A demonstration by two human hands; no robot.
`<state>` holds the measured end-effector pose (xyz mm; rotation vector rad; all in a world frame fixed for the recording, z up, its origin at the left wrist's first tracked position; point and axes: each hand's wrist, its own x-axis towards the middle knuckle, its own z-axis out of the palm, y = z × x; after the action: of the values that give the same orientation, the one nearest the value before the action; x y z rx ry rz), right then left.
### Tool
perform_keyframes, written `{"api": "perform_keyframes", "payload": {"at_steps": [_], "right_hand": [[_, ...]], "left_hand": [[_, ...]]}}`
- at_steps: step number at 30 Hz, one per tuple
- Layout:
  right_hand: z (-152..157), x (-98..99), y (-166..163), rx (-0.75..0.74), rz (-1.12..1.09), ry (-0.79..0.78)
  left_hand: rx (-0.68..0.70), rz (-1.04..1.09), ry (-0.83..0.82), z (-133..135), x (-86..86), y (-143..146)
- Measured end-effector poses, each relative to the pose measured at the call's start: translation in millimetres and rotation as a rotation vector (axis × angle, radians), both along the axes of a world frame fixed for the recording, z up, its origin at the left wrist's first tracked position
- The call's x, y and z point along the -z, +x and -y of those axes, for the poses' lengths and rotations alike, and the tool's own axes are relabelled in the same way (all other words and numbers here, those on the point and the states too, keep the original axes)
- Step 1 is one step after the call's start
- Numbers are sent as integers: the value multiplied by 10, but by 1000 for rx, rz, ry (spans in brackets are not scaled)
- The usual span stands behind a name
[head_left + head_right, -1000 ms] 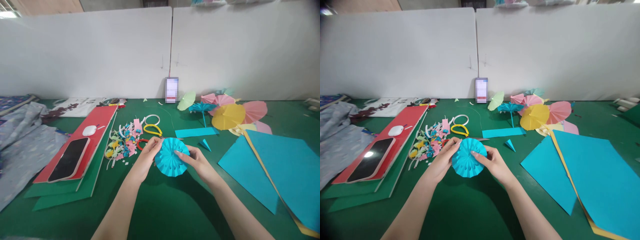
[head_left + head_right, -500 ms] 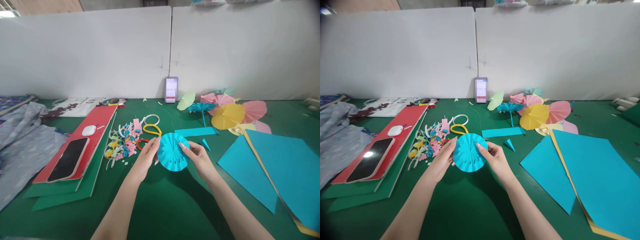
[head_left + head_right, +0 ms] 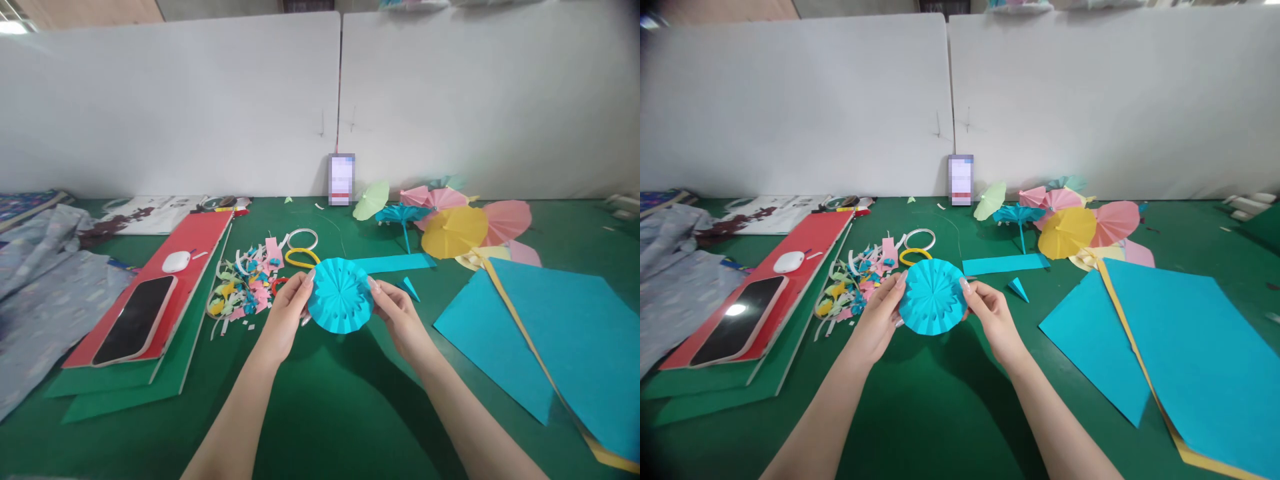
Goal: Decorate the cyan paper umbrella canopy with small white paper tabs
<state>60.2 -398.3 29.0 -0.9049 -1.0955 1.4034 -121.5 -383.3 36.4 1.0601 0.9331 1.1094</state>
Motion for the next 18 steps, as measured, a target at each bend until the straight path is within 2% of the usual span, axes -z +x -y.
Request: {"api": "perform_keyframes", "payload": {"at_steps": [18], "right_hand": [[13, 35, 6, 25, -105, 66]], "left_hand": [[-7, 27, -34, 6, 33, 6]]}}
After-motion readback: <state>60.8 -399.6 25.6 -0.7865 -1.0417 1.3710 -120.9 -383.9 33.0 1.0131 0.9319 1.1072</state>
